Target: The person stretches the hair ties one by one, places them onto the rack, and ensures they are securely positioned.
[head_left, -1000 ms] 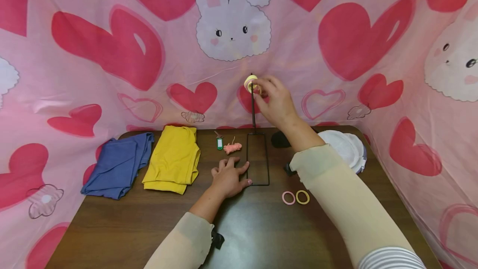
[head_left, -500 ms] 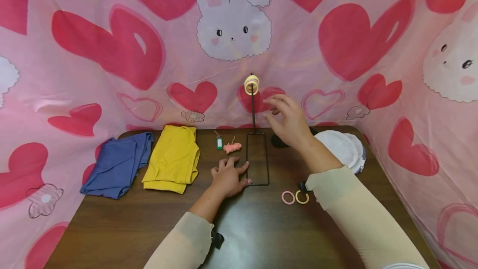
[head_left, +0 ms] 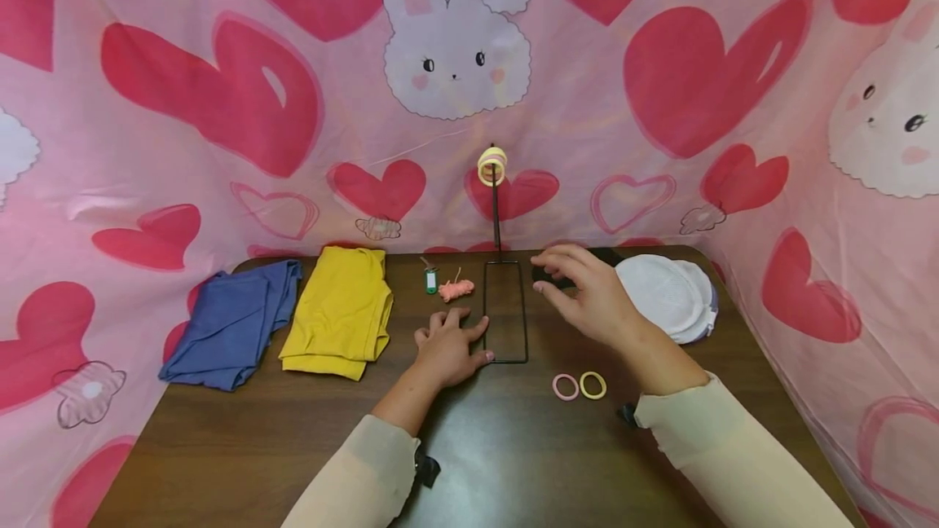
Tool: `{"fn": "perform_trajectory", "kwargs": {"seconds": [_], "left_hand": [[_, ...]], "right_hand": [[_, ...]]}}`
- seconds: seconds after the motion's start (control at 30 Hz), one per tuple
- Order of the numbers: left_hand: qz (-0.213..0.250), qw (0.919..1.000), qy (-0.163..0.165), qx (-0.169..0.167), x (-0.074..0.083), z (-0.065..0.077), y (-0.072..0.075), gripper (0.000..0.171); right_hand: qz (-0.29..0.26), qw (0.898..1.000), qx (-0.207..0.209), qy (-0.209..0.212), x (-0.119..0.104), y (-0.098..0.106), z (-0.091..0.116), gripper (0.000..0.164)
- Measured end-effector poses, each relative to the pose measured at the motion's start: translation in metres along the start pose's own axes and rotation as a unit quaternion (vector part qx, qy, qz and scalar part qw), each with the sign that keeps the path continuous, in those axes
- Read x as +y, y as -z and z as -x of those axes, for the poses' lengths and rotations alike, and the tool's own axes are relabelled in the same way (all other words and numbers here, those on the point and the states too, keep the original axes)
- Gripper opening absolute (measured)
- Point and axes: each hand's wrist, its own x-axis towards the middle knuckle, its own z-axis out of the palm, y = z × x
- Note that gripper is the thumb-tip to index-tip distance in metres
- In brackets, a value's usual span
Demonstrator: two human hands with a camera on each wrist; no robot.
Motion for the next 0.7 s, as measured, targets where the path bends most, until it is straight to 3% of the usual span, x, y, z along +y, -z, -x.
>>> {"fn": "perform_trajectory", "kwargs": {"seconds": [0.33, 0.7], "left_hand": [[0.004, 1.0, -0.002, 0.001, 0.0, 0.0, 0.0, 0.066], [0.008, 1.0, 0.002, -0.002, 0.001, 0.001, -0.001, 0.067]], "right_hand": [[0.019, 0.997, -0.072, -0.018, 0.009, 0.009, 0.043, 0.039], [0.018, 0.981, -0.187, -0.049, 0.017, 0.018, 0.087, 0.044]]}}
